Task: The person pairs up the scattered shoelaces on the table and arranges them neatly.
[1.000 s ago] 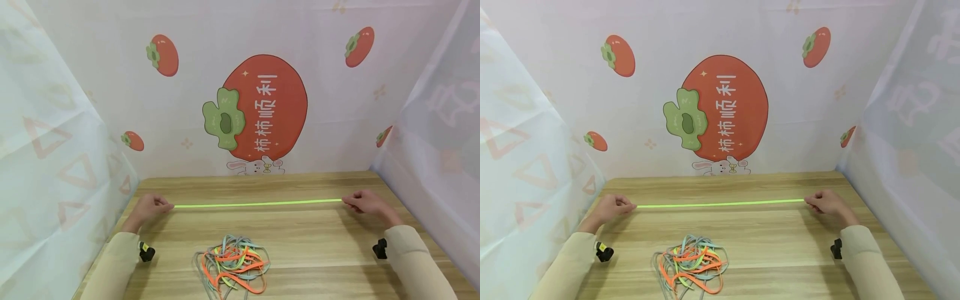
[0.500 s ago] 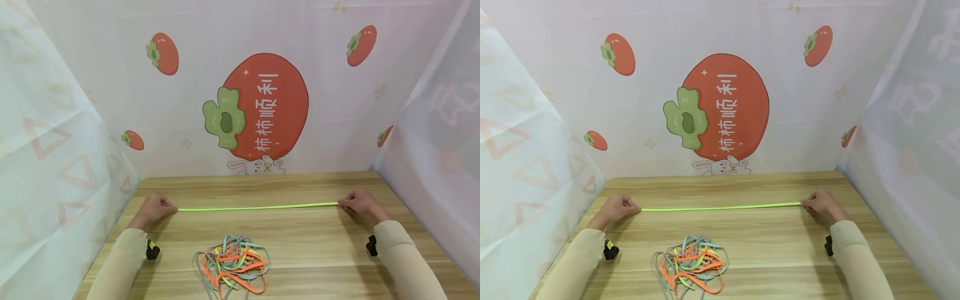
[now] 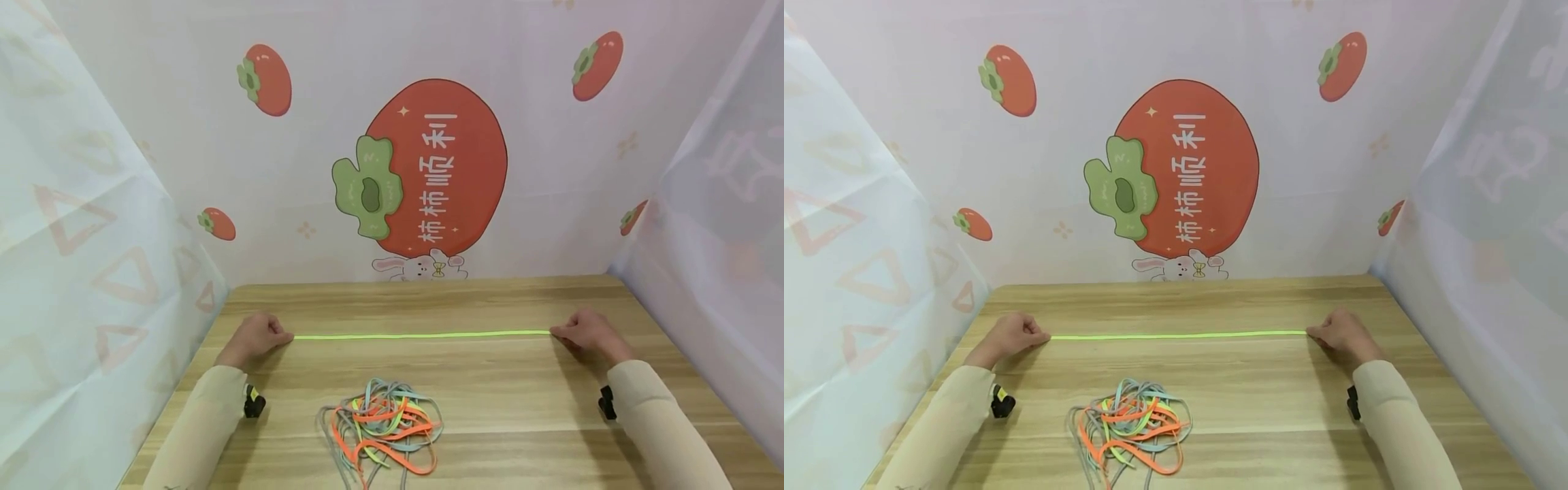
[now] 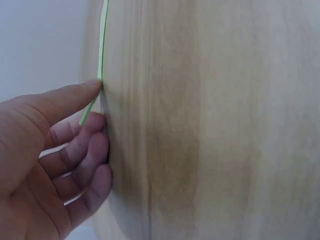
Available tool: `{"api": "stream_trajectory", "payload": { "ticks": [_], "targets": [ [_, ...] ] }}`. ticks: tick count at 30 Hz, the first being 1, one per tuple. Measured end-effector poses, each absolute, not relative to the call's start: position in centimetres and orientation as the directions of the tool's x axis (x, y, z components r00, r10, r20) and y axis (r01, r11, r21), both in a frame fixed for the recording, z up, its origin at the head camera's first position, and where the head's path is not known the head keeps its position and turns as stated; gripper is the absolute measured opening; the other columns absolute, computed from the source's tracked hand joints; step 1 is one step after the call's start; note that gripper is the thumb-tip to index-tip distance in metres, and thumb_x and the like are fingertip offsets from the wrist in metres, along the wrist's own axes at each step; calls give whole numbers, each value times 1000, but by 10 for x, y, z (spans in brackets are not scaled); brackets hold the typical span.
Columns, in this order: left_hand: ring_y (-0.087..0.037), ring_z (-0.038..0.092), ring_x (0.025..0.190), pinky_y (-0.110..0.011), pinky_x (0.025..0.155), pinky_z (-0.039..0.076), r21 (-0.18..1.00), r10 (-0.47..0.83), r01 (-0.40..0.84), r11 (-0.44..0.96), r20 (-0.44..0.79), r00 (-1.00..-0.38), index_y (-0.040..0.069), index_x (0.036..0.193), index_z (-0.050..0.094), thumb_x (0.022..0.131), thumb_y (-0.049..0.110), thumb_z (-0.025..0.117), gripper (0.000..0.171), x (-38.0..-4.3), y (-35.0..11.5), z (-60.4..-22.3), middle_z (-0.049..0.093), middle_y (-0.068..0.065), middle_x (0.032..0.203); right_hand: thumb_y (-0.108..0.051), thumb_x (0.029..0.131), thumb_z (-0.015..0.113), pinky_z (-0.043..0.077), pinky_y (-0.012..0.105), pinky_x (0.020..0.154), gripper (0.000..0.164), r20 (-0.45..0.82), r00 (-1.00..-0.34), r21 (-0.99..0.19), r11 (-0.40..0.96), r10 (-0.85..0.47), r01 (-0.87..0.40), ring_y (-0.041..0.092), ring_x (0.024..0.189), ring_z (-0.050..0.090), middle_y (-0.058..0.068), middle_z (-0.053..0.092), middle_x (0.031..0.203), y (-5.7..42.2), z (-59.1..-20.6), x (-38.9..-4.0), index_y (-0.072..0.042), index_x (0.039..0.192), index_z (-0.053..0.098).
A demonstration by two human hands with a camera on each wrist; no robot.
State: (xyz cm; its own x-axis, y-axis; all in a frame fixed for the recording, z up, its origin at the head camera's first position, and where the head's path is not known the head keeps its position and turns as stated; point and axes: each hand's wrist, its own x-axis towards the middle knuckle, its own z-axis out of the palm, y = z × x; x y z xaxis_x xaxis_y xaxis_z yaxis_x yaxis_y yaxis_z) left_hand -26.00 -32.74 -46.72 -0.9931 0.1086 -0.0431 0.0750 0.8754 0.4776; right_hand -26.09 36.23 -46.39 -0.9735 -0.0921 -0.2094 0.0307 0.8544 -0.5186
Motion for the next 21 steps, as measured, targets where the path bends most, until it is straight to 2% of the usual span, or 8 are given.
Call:
{"api": "stream_trajectory", "payload": {
  "ticks": [6, 10, 13, 16, 19, 21],
  "targets": [
    [-19, 59, 77, -33, 70, 48, 463, 109, 53, 885, -96, -989, 6, 84, 74, 97, 32, 77, 29, -257, -329, -459, 71, -7, 89, -42, 103, 65, 39, 29, 59, 56, -260, -964, -504, 860, -63, 79, 11, 53, 43, -6, 45, 50, 365, -460, -256, -14, 55, 58],
    [-20, 57, 78, -31, 67, 45, 454, 109, 20, 891, -172, -979, 5, 87, 77, 100, 36, 72, 34, -251, -337, -452, 72, -9, 91, -41, 103, 64, 36, 28, 57, 55, -246, -966, -498, 865, -79, 56, 11, 54, 40, -7, 42, 52, 366, -456, -250, -16, 56, 54],
    [-18, 57, 76, -31, 67, 46, 437, 136, 47, 898, -175, -975, 4, 86, 78, 100, 35, 71, 35, -246, -343, -448, 73, -8, 88, -39, 103, 66, 35, 28, 54, 53, -215, -971, -492, 871, -104, 16, 11, 54, 37, -8, 40, 54, 363, -451, -246, -18, 57, 49],
    [-16, 59, 74, -32, 67, 49, 419, 184, 108, 902, -145, -972, 4, 86, 78, 99, 33, 72, 32, -239, -347, -444, 73, -5, 84, -35, 102, 69, 38, 28, 56, 44, -169, -974, -476, 878, -150, -53, 12, 59, 43, -5, 50, 62, 357, -445, -240, -13, 65, 59],
    [-14, 62, 75, -33, 68, 52, 413, 226, 156, 897, -127, -966, 5, 89, 79, 99, 32, 72, 30, -231, -345, -438, 75, -3, 85, -32, 100, 73, 47, 31, 64, 31, -123, -972, -461, 879, -199, -121, 15, 73, 57, 3, 68, 81, 346, -437, -233, -5, 86, 73],
    [-13, 64, 76, -35, 69, 54, 411, 258, 192, 891, -112, -960, 6, 93, 79, 99, 32, 73, 28, -224, -339, -432, 76, -2, 87, -31, 99, 74, 50, 32, 68, 28, -91, -966, -457, 872, -241, -175, 16, 79, 60, 6, 73, 89, 336, -432, -229, -4, 94, 75]
  ]
}}
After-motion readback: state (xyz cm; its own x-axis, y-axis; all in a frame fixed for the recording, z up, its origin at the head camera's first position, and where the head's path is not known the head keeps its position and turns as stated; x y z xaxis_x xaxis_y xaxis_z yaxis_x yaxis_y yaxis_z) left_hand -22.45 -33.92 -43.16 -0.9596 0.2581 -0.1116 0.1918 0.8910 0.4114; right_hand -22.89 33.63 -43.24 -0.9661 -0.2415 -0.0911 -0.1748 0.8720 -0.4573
